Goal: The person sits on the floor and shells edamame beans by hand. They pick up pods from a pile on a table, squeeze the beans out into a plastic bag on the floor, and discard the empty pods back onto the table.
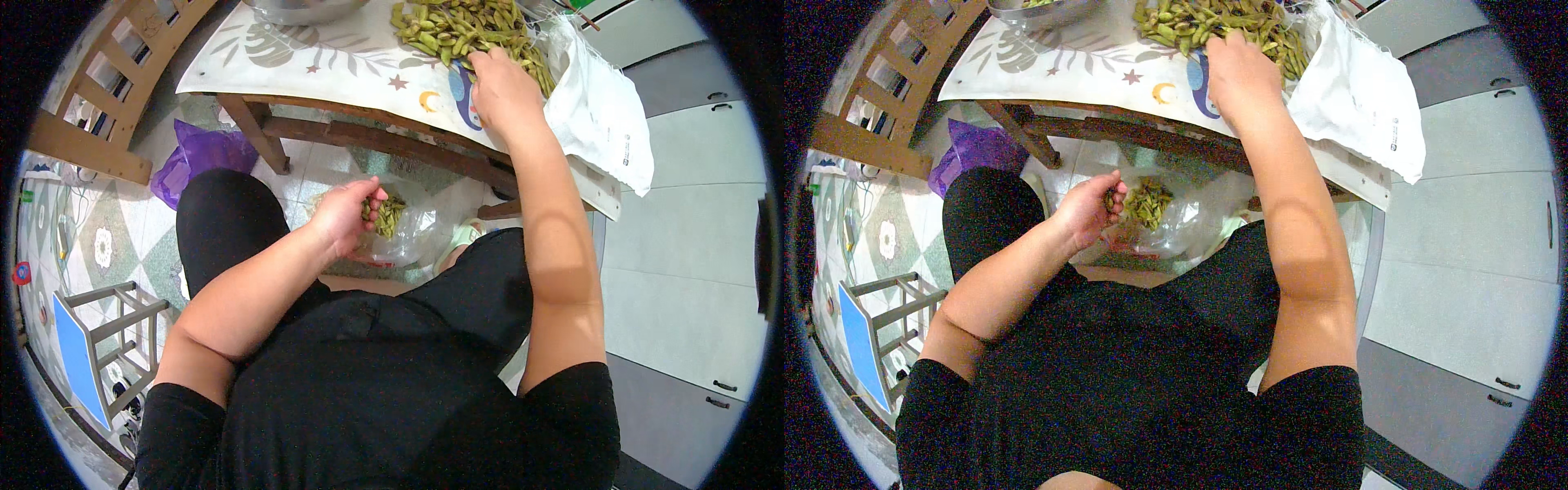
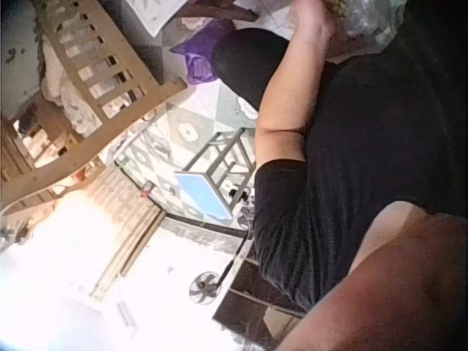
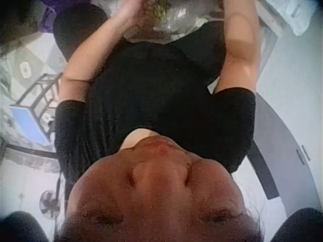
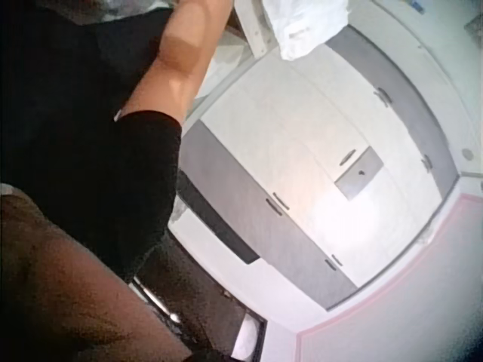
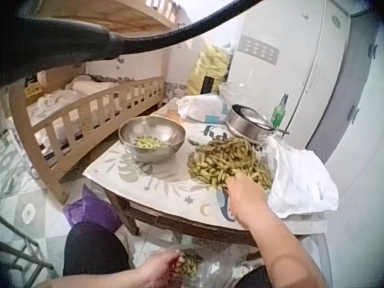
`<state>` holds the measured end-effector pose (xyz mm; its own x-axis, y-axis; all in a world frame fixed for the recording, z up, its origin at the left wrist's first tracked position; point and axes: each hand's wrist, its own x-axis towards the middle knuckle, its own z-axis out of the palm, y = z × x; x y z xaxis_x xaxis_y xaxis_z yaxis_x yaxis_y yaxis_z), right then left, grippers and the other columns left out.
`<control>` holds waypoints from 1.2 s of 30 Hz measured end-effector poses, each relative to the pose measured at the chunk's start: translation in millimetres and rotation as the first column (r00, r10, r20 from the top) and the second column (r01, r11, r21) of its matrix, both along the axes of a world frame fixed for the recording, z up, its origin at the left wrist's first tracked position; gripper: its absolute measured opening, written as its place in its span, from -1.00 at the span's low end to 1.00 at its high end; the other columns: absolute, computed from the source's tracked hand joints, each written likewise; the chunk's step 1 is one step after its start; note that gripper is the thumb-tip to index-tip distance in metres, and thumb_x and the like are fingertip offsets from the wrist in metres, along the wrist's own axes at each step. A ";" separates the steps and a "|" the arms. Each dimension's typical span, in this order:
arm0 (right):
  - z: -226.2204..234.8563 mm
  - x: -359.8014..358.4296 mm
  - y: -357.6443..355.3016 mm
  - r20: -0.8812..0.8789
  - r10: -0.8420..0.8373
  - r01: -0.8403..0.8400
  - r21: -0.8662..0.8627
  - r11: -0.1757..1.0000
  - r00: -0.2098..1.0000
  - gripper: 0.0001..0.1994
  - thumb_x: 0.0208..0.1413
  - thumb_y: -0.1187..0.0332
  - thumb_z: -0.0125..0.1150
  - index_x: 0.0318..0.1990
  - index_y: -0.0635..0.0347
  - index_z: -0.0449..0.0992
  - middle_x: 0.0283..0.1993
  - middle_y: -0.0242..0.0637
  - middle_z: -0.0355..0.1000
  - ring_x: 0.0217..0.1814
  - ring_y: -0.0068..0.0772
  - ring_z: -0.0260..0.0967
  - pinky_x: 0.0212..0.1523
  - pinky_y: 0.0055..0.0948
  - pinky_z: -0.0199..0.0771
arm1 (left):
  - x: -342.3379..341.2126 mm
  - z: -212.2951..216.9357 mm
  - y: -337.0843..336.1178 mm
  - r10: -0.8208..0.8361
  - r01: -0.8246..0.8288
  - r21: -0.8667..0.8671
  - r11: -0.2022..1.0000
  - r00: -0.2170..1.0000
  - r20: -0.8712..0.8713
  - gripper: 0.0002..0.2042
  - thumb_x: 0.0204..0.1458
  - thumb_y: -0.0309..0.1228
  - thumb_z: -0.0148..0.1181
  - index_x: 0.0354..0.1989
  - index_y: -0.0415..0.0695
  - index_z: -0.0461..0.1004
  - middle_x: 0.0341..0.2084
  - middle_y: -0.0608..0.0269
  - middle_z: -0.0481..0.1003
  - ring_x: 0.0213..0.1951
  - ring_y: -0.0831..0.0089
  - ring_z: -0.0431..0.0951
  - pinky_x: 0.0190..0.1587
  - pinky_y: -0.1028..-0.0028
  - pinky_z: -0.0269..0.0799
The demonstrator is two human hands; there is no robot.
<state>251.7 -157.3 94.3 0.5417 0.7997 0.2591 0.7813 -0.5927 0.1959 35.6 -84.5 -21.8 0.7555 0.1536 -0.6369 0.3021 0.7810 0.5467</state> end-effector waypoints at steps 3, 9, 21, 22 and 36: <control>2.8 3.6 5.2 -0.018 -0.067 0.065 -0.073 0.995 0.998 -0.77 -0.15 0.42 -0.02 -0.26 0.07 0.41 -0.28 -0.21 0.28 -0.22 -0.17 0.28 -0.22 -0.30 0.31 | -1.2 2.2 1.3 -0.013 0.013 -0.005 1.000 1.000 0.022 -0.78 0.01 -0.27 -0.10 -0.59 -0.09 0.33 -0.68 0.44 0.20 -0.60 0.61 0.15 -0.54 0.61 0.08; 9.6 1.9 -1.5 -0.019 0.072 -0.073 -0.069 0.995 0.997 -0.81 -0.15 0.40 -0.02 -0.31 0.02 0.41 -0.34 -0.26 0.31 -0.25 -0.22 0.29 -0.30 -0.32 0.32 | -0.7 4.5 1.3 -0.041 0.042 -0.007 0.999 0.999 0.024 -0.78 0.02 -0.28 -0.10 -0.58 -0.09 0.33 -0.68 0.46 0.20 -0.61 0.62 0.15 -0.55 0.61 0.09; -10.7 -10.6 -34.5 -0.344 0.084 0.129 0.552 0.824 0.935 -0.85 -0.18 0.40 0.05 -0.39 0.19 0.34 -0.47 -0.26 0.36 -0.45 -0.35 0.32 -0.40 -0.46 0.30 | -1.7 6.1 -4.6 -0.035 0.036 -0.004 0.999 0.998 0.058 -0.78 0.02 -0.28 -0.09 -0.58 -0.11 0.33 -0.70 0.45 0.19 -0.61 0.63 0.16 -0.56 0.63 0.10; -13.2 -11.0 -35.3 -0.396 0.121 0.150 0.588 0.795 0.910 -0.85 -0.18 0.41 0.06 -0.39 0.20 0.34 -0.47 -0.27 0.36 -0.46 -0.38 0.31 -0.40 -0.47 0.29 | -1.6 3.1 -4.5 -0.033 0.034 -0.009 0.999 0.998 0.059 -0.78 0.02 -0.29 -0.09 -0.59 -0.11 0.33 -0.71 0.45 0.19 -0.61 0.63 0.16 -0.56 0.63 0.10; -19.8 -19.4 -57.4 -0.414 0.148 0.175 0.645 0.744 0.898 -0.83 -0.15 0.45 0.12 -0.34 0.27 0.39 -0.47 -0.31 0.37 -0.45 -0.58 0.28 -0.41 -0.61 0.28 | 3.1 0.5 -7.5 -0.039 0.034 0.061 0.998 0.995 0.090 -0.79 0.02 -0.30 -0.09 -0.54 -0.13 0.37 -0.69 0.47 0.21 -0.62 0.65 0.16 -0.57 0.65 0.08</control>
